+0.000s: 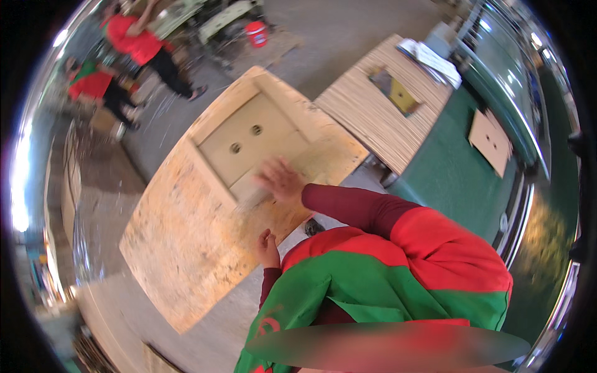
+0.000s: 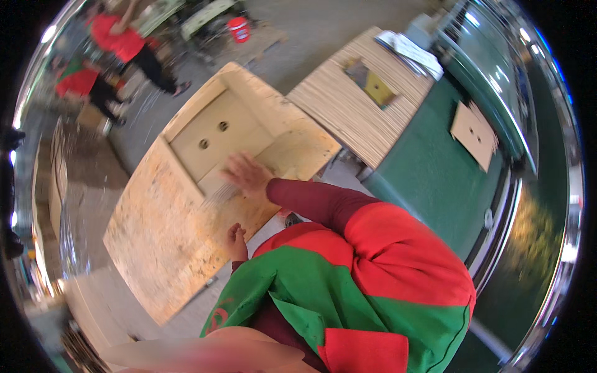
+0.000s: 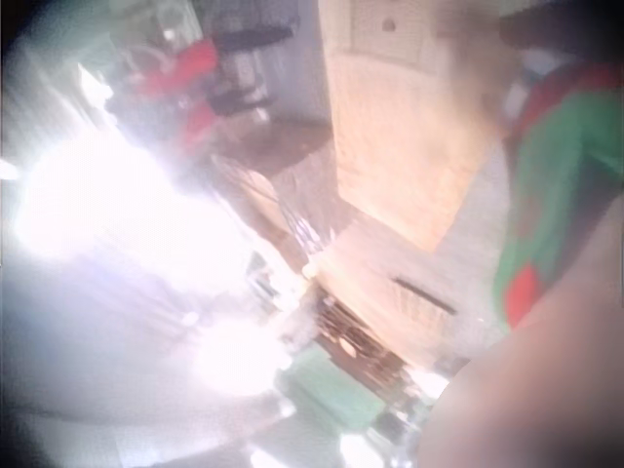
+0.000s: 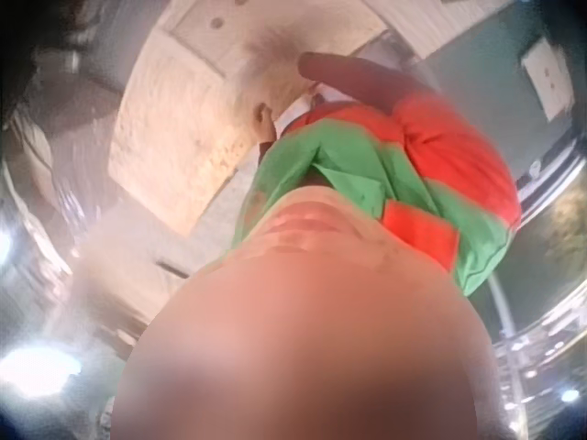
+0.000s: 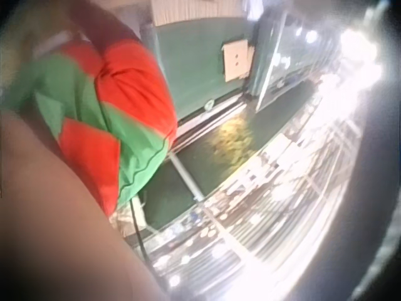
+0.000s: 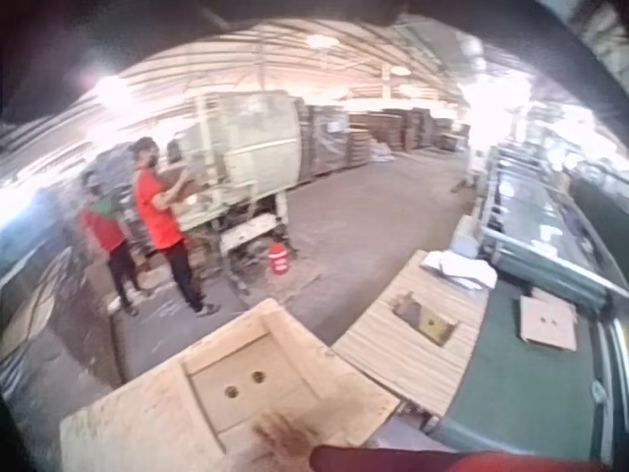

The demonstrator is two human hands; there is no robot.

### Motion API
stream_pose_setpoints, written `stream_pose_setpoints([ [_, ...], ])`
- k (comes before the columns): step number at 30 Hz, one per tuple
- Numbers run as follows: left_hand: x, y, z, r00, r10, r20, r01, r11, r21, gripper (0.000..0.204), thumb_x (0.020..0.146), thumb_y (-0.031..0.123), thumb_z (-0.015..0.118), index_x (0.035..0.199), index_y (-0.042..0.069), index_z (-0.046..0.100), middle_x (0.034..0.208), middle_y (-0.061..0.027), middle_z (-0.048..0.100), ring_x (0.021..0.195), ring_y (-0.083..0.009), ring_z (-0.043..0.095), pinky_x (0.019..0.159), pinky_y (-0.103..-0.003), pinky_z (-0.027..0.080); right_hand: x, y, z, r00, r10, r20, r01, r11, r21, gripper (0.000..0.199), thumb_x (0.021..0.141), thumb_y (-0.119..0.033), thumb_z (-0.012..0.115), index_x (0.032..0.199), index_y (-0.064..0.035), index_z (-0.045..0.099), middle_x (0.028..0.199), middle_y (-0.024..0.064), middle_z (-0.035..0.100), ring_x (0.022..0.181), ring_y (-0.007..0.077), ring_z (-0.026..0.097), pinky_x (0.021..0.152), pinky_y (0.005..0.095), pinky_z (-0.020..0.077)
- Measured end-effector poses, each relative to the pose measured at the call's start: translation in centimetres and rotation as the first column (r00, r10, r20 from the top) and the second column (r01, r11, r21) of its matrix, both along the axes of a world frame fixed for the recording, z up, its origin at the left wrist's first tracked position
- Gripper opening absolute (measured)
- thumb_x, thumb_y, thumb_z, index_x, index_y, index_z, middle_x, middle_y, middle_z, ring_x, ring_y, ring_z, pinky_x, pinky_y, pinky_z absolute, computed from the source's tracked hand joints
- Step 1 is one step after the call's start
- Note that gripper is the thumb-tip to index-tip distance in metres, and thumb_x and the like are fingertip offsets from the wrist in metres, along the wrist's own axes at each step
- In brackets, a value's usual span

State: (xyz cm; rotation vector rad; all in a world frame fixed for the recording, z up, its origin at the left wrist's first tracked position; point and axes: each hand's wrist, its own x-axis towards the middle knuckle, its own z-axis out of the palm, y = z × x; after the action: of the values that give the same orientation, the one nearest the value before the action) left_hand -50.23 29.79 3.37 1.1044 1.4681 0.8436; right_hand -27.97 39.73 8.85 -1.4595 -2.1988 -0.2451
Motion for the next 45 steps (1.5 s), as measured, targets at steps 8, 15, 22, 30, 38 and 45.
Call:
stream_pose_setpoints([
  [8,9.2,3.9,1.3,0.890,-0.395,-0.229,0.445,0.864,0.237,0.020,0.089,0.008,0.059,0.104,-0.005,0.062,0.100,-0.0078,0.065,0.090,-0.0165,0.061,0.081,-0.030,0.049,3.8,-6.7,6.8,0.959,-0.025,-0.283,0.113,0.948,0.298,0.055,0.072,-0.022,0.065,0.126,-0.0178,0.052,0.141,0.0100,0.039,0.134,0.0289,0.033,0.107,0.0575,0.0224],
  [15,23.3,2.4,1.9,0.741,-0.670,-0.049,0.668,0.728,0.156,0.020,0.090,0.010,0.057,0.104,-0.003,0.063,0.101,-0.0080,0.065,0.091,-0.0160,0.061,0.082,-0.028,0.049,19.4,-22.7,-0.3,0.501,-0.671,-0.547,0.616,0.720,-0.319,0.041,0.069,-0.019,0.071,0.107,-0.0068,0.059,0.121,0.0174,0.051,0.108,0.0328,0.054,0.090,0.0387,0.0457],
  [22,39.0,-7.0,2.7,0.647,-0.757,0.088,0.755,0.653,0.062,0.018,0.091,0.008,0.055,0.103,-0.002,0.063,0.096,-0.0063,0.065,0.089,-0.0139,0.062,0.080,-0.027,0.049,41.0,-42.3,-3.6,-0.603,-0.440,-0.665,0.576,0.336,-0.745,0.042,0.074,-0.019,0.072,0.110,-0.0028,0.059,0.095,0.0054,0.064,0.090,0.0148,0.058,0.080,0.0300,0.0465],
  [30,44.4,-14.7,1.9,0.480,-0.838,-0.258,0.876,0.471,0.102,0.018,0.087,0.007,0.061,0.101,-0.002,0.066,0.095,-0.0099,0.068,0.087,-0.0153,0.063,0.080,-0.029,0.050,64.8,-47.5,-8.3,-0.823,0.183,-0.537,0.546,0.512,-0.663,0.062,0.085,-0.037,0.064,0.135,-0.0103,0.040,0.132,0.0120,0.043,0.121,0.0252,0.043,0.095,0.0462,0.0392],
  [38,46.8,-14.0,1.9,0.661,-0.743,-0.102,0.739,0.669,-0.083,0.019,0.090,0.006,0.057,0.107,-0.003,0.062,0.099,-0.0088,0.065,0.089,-0.0158,0.062,0.080,-0.028,0.050,72.4,-44.7,-11.0,-0.623,0.614,-0.485,0.779,0.429,-0.458,0.036,0.086,-0.014,0.063,0.121,-0.0065,0.053,0.117,0.0088,0.058,0.108,0.0248,0.056,0.095,0.0441,0.0432],
  [45,63.5,-15.0,-1.8,0.460,-0.884,-0.083,0.859,0.467,-0.210,0.030,0.090,0.013,0.059,0.119,0.003,0.056,0.105,-0.0065,0.064,0.089,-0.0168,0.063,0.071,-0.027,0.048,62.5,-65.8,-2.2,-0.198,0.477,-0.856,0.978,0.041,-0.203,0.042,0.087,-0.013,0.064,0.125,-0.0004,0.051,0.118,0.0070,0.058,0.108,0.0189,0.055,0.097,0.0345,0.0422],
])
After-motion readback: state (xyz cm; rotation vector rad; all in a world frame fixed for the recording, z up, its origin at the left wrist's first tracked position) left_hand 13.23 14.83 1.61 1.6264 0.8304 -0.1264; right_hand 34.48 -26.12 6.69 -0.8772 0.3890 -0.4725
